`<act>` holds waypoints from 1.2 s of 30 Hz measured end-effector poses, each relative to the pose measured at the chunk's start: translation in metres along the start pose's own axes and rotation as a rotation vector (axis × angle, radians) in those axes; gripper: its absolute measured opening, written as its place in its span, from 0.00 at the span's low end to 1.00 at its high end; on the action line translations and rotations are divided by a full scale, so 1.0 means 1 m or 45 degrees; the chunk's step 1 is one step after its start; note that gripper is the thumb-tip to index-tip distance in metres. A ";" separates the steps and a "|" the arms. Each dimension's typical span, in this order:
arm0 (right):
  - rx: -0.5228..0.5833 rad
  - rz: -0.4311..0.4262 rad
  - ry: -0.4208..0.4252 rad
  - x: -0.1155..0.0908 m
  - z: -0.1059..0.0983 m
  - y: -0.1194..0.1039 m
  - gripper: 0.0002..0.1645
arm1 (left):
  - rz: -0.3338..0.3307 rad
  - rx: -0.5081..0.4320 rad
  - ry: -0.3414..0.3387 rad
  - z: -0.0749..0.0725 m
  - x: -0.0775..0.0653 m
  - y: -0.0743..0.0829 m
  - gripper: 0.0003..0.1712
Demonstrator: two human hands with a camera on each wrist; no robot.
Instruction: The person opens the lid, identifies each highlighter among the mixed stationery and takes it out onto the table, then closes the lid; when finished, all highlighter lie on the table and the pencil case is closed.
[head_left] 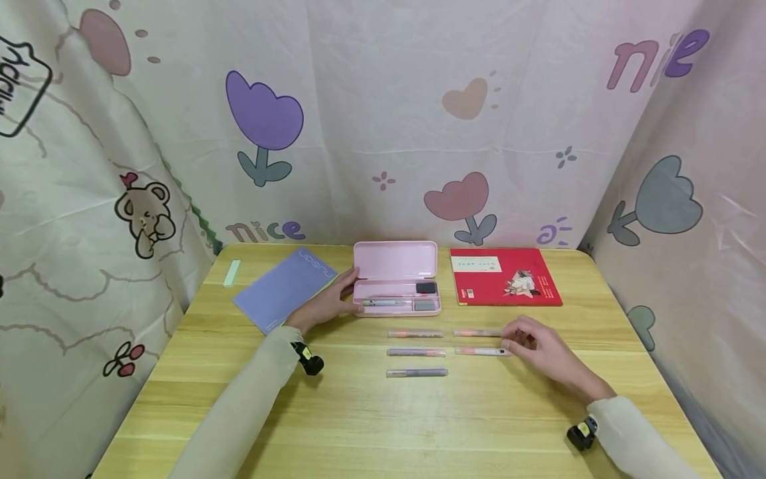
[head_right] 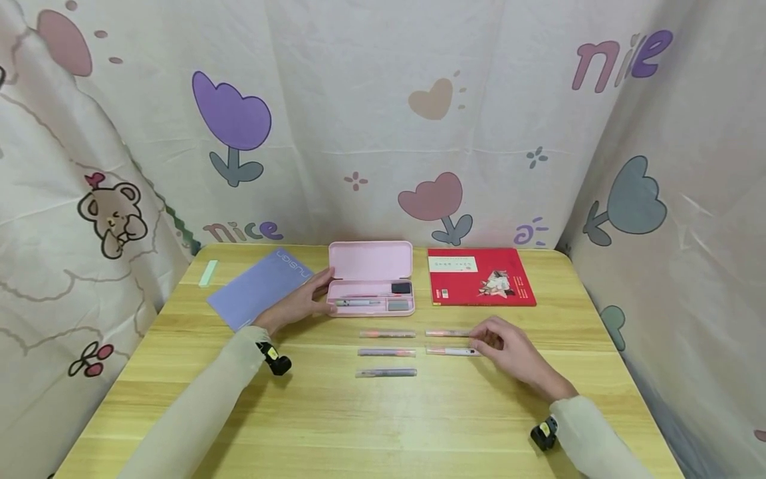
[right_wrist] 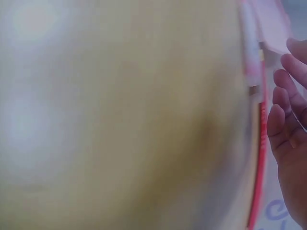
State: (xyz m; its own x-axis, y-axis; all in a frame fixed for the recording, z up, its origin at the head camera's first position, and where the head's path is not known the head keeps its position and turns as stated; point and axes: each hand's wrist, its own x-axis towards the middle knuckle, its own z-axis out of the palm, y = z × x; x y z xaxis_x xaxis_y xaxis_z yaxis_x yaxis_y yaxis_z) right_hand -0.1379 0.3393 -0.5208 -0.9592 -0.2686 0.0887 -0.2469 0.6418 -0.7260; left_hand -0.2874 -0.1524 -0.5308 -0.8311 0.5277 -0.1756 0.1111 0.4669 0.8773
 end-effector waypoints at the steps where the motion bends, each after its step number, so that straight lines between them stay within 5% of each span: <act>1: -0.006 -0.002 0.002 0.005 -0.002 -0.003 0.08 | 0.002 -0.004 -0.001 0.000 0.000 0.000 0.65; 9: -0.034 -0.062 -0.028 0.054 0.001 -0.040 0.14 | 0.020 -0.018 -0.006 0.000 0.001 0.000 0.65; 21: 0.062 -0.174 -0.152 0.115 0.050 -0.074 0.19 | 0.034 0.013 -0.001 -0.001 0.000 0.000 0.65; 36: -0.123 -0.282 -0.334 0.145 0.091 -0.090 0.23 | 0.010 -0.006 -0.005 0.000 -0.002 0.003 0.66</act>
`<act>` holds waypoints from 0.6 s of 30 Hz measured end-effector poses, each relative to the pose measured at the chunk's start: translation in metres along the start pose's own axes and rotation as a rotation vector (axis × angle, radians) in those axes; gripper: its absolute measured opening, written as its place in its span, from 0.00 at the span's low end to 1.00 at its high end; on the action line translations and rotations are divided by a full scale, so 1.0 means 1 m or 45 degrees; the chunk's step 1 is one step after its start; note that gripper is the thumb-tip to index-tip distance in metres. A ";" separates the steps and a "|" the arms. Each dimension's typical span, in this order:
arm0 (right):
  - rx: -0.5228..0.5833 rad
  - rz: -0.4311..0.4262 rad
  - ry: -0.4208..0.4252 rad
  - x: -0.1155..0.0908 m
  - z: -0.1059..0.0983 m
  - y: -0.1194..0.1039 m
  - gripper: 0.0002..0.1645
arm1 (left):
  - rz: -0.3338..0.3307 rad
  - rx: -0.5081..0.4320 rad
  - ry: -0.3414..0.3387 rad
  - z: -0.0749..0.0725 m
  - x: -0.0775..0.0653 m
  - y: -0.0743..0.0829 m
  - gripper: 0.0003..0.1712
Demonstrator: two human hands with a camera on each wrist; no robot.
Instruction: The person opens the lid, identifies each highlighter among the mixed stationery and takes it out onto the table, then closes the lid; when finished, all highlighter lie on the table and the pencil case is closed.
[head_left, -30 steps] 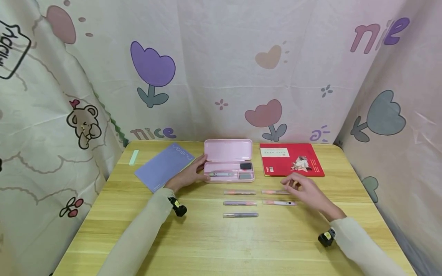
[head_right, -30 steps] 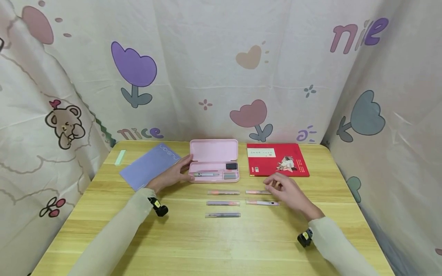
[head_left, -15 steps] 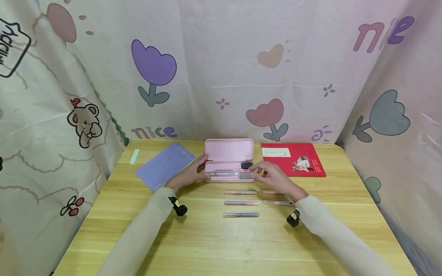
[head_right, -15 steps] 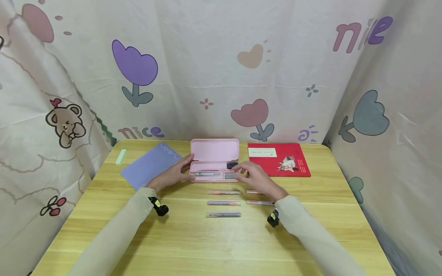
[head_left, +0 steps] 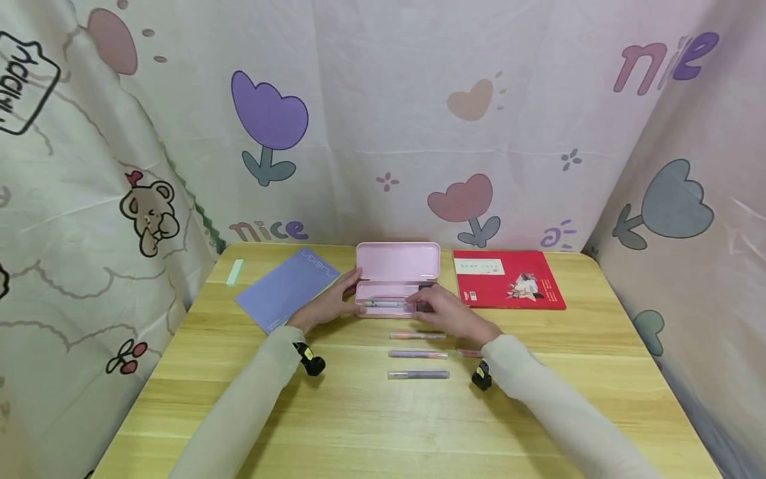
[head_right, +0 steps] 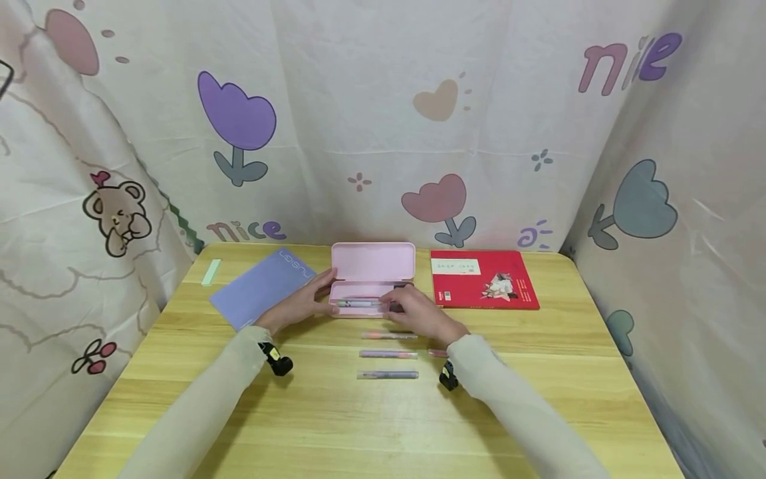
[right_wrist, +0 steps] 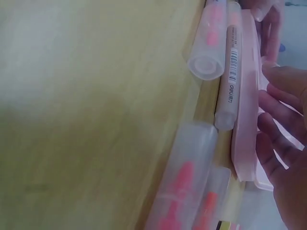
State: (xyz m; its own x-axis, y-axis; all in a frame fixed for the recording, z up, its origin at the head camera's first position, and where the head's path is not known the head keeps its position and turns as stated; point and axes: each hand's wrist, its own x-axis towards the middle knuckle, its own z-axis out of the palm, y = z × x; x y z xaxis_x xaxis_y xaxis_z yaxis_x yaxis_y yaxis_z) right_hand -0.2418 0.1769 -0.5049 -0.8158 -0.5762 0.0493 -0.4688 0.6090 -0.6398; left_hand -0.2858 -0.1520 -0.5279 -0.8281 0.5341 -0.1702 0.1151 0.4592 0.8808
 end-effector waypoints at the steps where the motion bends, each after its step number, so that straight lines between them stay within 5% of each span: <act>1: -0.018 0.001 0.001 0.001 0.001 0.000 0.23 | 0.000 0.001 0.000 0.000 0.000 0.000 0.66; 10: -0.281 -0.026 -0.028 0.012 0.007 -0.006 0.18 | 0.024 0.008 0.004 0.000 -0.001 0.001 0.65; 18: -0.358 0.047 -0.160 0.022 0.001 -0.024 0.13 | 0.024 0.003 0.012 0.001 0.000 0.002 0.64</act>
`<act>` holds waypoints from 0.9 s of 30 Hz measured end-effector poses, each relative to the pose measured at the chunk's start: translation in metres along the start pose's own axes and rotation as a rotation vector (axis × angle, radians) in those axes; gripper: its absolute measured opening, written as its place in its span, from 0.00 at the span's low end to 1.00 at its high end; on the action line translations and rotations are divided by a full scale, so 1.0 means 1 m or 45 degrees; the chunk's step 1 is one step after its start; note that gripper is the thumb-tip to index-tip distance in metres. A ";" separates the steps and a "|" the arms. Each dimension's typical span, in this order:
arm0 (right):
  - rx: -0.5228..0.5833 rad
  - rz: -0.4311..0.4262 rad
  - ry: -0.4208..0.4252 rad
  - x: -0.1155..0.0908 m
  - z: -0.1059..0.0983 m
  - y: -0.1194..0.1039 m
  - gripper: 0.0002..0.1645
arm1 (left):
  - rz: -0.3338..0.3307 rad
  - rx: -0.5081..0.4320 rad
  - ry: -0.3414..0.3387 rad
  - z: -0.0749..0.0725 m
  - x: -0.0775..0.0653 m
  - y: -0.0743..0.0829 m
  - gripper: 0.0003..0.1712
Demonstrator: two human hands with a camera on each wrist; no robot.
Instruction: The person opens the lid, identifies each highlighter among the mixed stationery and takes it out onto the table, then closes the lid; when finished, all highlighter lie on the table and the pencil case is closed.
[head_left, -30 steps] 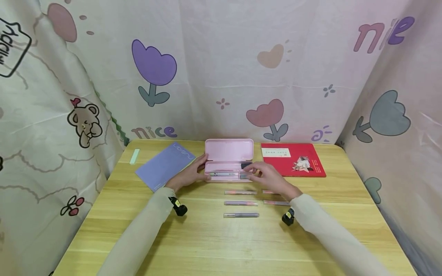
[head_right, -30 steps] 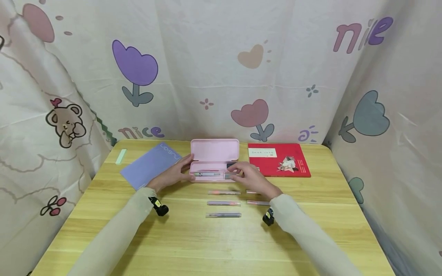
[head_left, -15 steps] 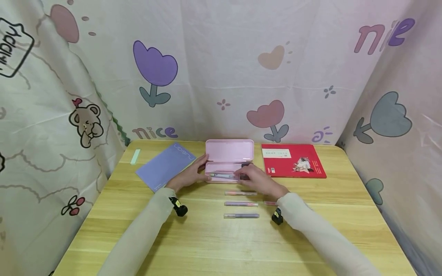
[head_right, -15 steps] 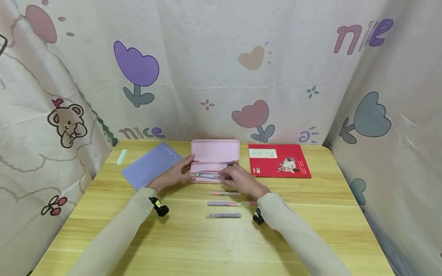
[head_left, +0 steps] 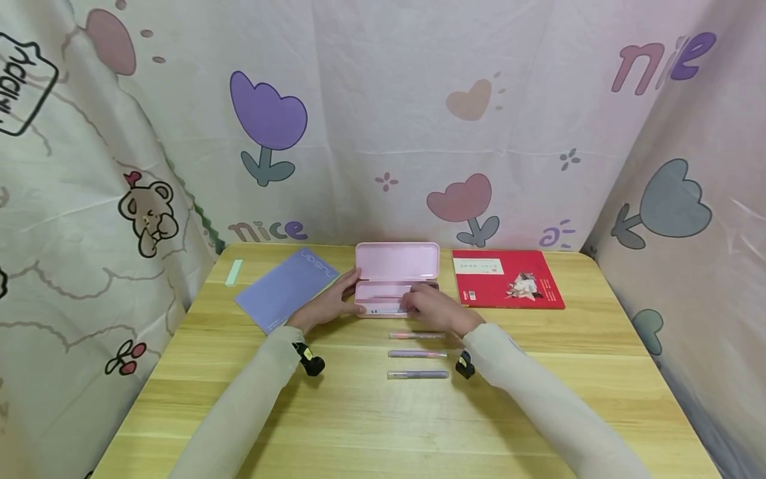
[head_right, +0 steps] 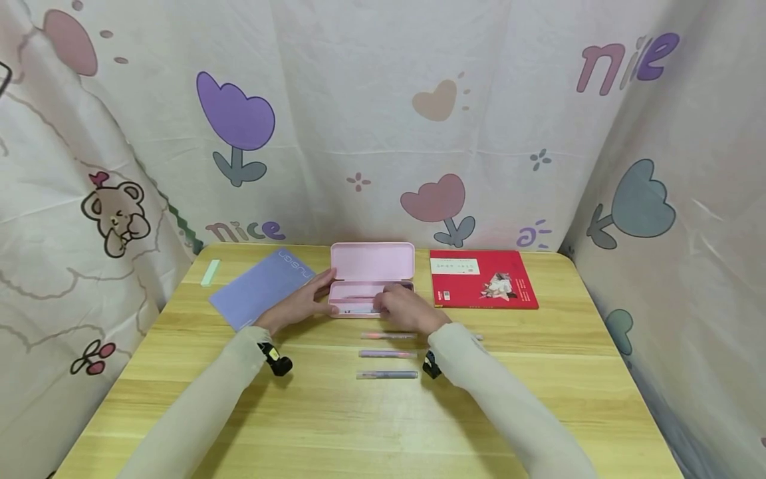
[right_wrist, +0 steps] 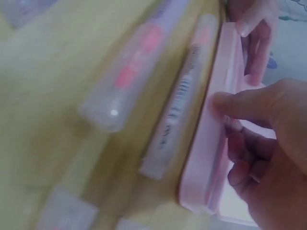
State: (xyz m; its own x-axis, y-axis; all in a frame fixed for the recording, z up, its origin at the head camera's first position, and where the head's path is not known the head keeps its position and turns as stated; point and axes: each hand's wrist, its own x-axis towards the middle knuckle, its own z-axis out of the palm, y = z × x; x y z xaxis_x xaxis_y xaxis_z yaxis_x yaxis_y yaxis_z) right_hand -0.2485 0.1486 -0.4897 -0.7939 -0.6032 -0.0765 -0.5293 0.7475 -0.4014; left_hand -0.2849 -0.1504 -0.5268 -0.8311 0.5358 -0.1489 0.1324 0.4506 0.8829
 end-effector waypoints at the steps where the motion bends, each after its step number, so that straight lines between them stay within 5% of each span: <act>1: -0.004 0.013 -0.012 0.001 -0.001 -0.001 0.13 | -0.004 -0.002 0.000 0.000 0.000 0.000 0.64; 7: 0.101 0.038 -0.004 0.003 -0.006 0.004 0.12 | -0.011 -0.014 -0.006 0.002 0.000 0.000 0.64; 13: 0.259 0.063 0.132 -0.014 -0.014 0.018 0.10 | -0.032 -0.004 -0.007 0.002 0.000 -0.002 0.65; 27: 0.364 0.216 0.247 -0.105 -0.040 0.053 0.14 | 0.013 -0.001 -0.011 -0.001 0.000 -0.005 0.64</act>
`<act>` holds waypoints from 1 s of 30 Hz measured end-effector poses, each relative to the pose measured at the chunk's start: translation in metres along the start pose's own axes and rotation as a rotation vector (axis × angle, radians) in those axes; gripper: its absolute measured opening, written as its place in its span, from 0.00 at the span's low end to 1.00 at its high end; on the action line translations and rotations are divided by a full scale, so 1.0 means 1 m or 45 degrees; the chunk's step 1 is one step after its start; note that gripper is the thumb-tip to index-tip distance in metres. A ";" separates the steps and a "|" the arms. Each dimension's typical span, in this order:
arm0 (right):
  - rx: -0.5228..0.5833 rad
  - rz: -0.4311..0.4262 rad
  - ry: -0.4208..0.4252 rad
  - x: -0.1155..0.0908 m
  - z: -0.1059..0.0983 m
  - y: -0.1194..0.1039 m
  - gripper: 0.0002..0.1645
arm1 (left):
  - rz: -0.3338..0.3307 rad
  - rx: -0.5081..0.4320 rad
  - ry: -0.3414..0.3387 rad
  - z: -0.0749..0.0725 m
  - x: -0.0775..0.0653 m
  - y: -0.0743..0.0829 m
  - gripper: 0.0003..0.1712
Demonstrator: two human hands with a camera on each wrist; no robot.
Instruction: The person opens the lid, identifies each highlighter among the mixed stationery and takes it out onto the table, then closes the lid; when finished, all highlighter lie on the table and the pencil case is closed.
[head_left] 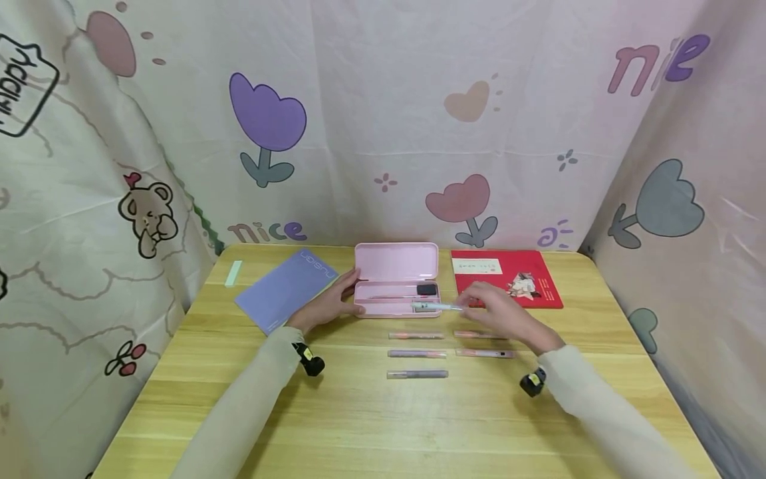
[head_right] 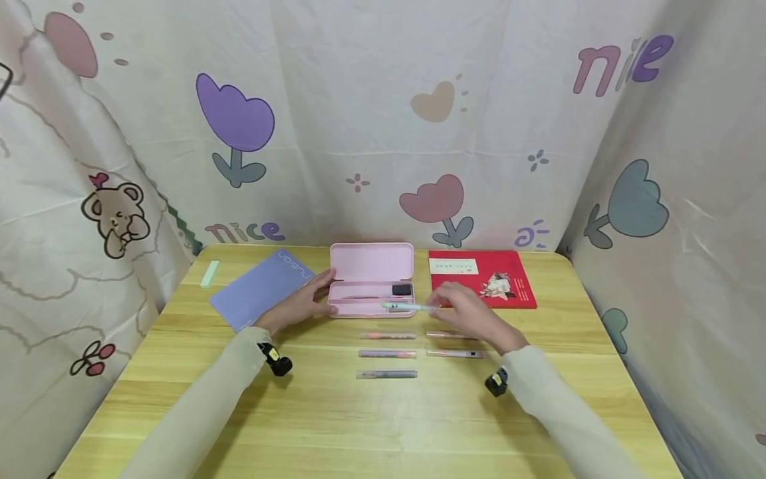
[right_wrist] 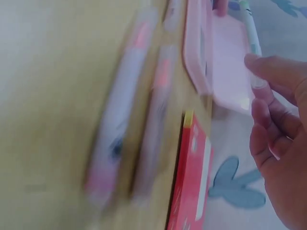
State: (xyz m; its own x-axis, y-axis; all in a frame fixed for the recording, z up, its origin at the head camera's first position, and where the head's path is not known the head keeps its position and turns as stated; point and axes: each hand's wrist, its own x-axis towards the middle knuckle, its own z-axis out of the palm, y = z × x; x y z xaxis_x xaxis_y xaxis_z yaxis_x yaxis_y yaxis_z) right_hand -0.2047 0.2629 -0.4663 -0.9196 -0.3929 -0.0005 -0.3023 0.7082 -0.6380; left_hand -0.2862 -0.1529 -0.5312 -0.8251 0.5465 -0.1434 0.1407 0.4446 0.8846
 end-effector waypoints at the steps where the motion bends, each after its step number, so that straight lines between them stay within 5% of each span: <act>1: 0.003 0.006 0.003 -0.007 -0.003 0.003 0.14 | -0.001 0.003 0.000 0.000 0.000 0.000 0.64; 15: 0.009 -0.116 0.106 -0.089 -0.004 0.037 0.14 | -0.008 0.025 0.006 0.000 -0.001 0.003 0.64; 30: 0.088 -0.089 0.035 -0.127 0.022 0.064 0.09 | -0.002 0.024 0.010 -0.001 0.001 0.000 0.65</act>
State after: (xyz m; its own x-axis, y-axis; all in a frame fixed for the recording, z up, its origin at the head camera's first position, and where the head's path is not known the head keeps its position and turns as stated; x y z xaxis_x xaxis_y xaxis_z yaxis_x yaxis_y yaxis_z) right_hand -0.1019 0.3452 -0.5244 -0.9038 -0.4227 0.0664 -0.3486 0.6374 -0.6872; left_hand -0.2874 -0.1533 -0.5312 -0.8296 0.5401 -0.1415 0.1495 0.4591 0.8757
